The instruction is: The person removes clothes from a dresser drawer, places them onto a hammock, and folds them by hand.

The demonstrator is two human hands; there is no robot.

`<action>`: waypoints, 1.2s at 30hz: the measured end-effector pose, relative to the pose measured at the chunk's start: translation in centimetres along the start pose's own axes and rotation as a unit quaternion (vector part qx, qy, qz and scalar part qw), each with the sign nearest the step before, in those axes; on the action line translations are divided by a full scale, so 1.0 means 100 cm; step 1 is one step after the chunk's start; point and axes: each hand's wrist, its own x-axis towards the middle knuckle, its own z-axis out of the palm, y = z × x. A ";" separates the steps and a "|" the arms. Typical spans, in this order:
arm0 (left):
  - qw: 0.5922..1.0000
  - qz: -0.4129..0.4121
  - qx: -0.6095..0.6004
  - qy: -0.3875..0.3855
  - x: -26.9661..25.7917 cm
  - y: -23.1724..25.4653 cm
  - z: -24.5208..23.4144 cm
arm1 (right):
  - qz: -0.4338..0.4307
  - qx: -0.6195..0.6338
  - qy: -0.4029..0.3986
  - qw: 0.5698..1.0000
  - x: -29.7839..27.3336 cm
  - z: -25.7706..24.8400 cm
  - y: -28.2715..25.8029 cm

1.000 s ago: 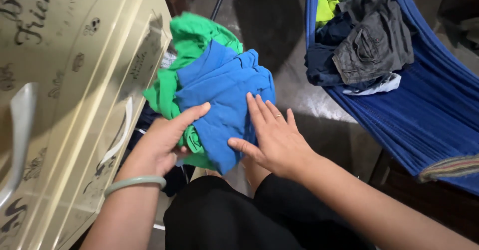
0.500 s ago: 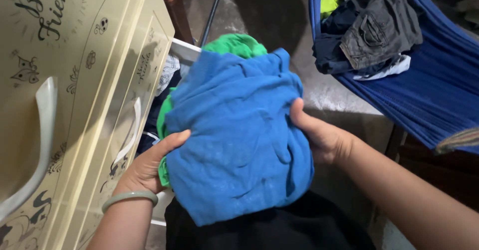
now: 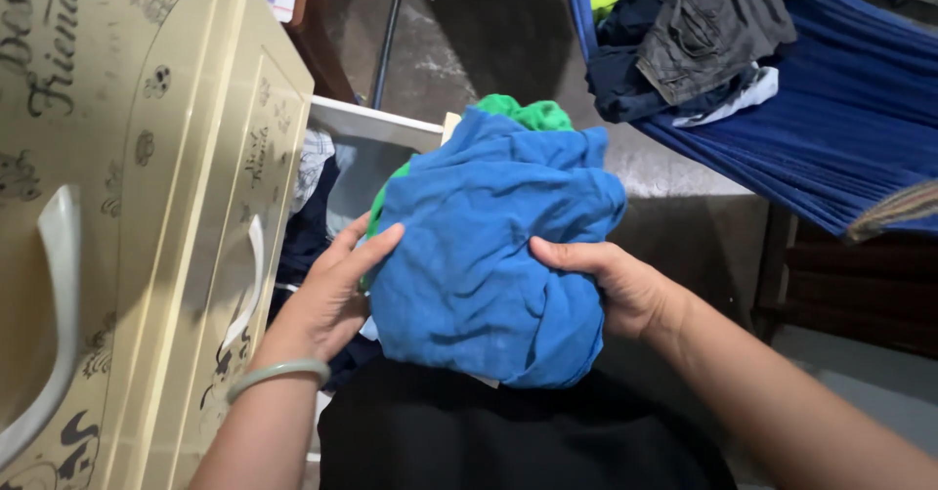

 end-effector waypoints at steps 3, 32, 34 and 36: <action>0.999 0.010 0.034 0.004 0.012 0.003 0.022 | -0.038 0.030 0.007 0.999 -0.004 -0.014 0.000; 0.855 0.296 0.404 -0.139 0.188 0.015 0.350 | -0.340 0.242 0.116 0.901 -0.077 -0.270 -0.182; 0.837 0.263 0.460 -0.134 0.187 0.007 0.366 | -0.358 0.226 0.109 0.899 -0.083 -0.284 -0.196; 0.830 0.223 0.494 -0.130 0.184 0.002 0.375 | -0.279 0.214 0.218 0.910 -0.078 -0.292 -0.203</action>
